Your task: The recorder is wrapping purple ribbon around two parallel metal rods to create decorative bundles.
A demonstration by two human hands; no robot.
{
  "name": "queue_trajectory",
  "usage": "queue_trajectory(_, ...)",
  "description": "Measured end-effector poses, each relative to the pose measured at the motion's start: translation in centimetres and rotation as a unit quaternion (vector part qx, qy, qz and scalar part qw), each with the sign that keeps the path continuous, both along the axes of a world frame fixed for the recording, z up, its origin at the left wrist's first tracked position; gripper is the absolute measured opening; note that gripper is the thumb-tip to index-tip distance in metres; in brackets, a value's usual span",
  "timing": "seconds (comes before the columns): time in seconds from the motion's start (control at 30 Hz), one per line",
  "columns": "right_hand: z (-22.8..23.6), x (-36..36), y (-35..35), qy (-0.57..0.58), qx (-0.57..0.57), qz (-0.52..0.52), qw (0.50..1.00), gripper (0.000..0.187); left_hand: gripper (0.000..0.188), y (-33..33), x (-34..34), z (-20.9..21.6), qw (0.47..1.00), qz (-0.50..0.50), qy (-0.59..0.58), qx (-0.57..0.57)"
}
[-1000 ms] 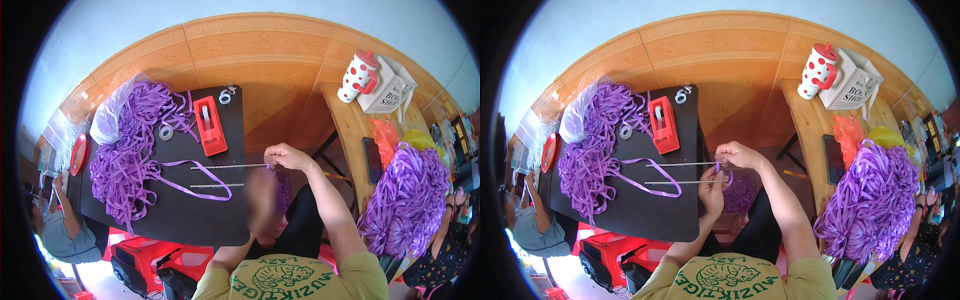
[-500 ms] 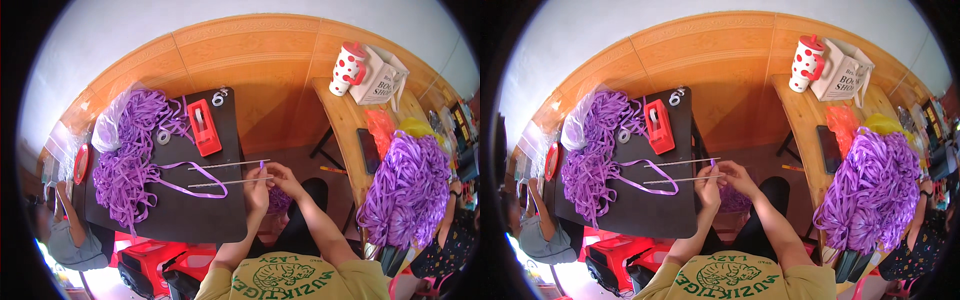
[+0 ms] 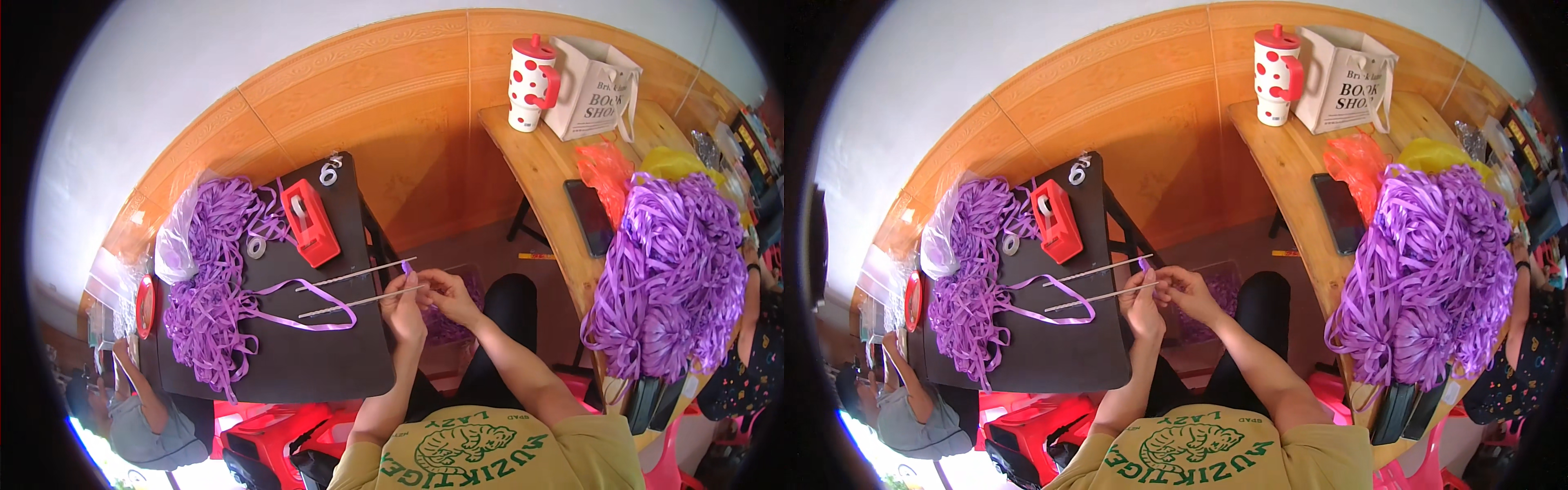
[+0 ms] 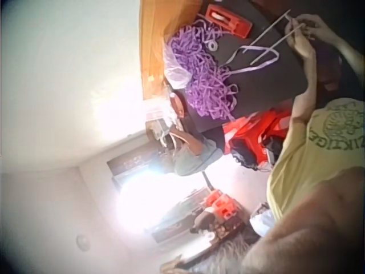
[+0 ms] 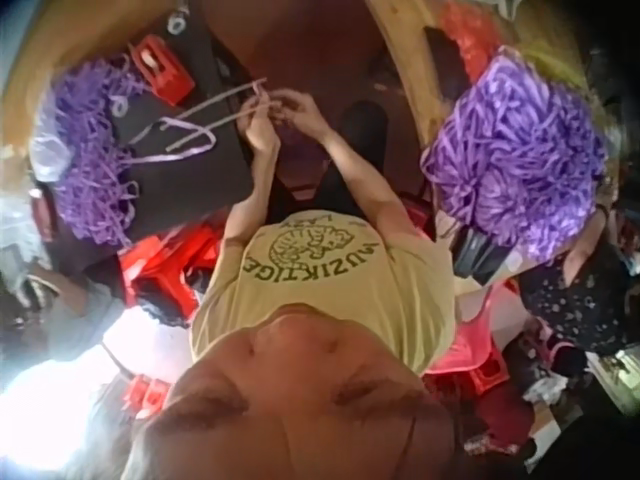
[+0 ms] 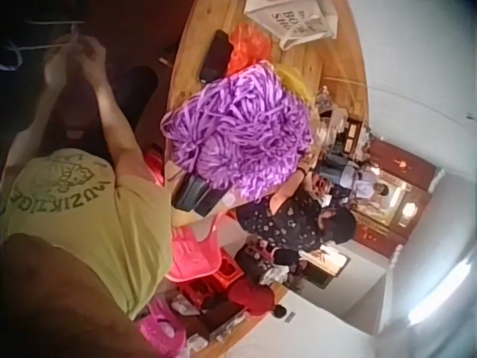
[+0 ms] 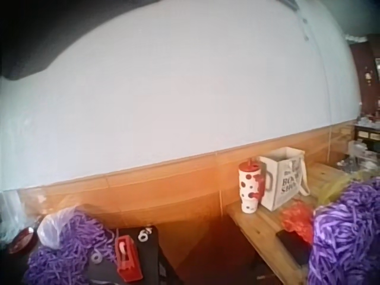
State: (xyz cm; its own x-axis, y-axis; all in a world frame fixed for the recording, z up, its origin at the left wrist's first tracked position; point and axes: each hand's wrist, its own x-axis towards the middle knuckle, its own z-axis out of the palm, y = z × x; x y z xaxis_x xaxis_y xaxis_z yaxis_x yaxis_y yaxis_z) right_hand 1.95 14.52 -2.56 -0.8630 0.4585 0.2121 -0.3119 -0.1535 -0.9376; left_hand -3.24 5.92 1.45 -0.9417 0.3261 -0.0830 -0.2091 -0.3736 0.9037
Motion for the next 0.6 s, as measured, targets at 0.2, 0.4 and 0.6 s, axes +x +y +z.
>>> queue_trajectory(0.2, -0.6, 0.4, -0.2, -0.018, 0.251, -0.155, 0.955, 0.011, 0.014, 0.1, 0.2, 0.1, 1.0, -0.001, -0.009, -0.004)
queue_trajectory(0.4, -2.7, 0.9, -1.3, -0.056, 0.255, -0.184, 0.948, 0.011, 0.014, 0.1, 0.0, -0.1, 1.0, -0.005, -0.011, 0.003)
queue_trajectory(0.6, -5.8, 1.7, -2.4, -0.098, 0.177, -0.131, 0.971, 0.012, 0.013, 0.0, -0.1, -0.1, 1.0, -0.004, -0.021, -0.009)
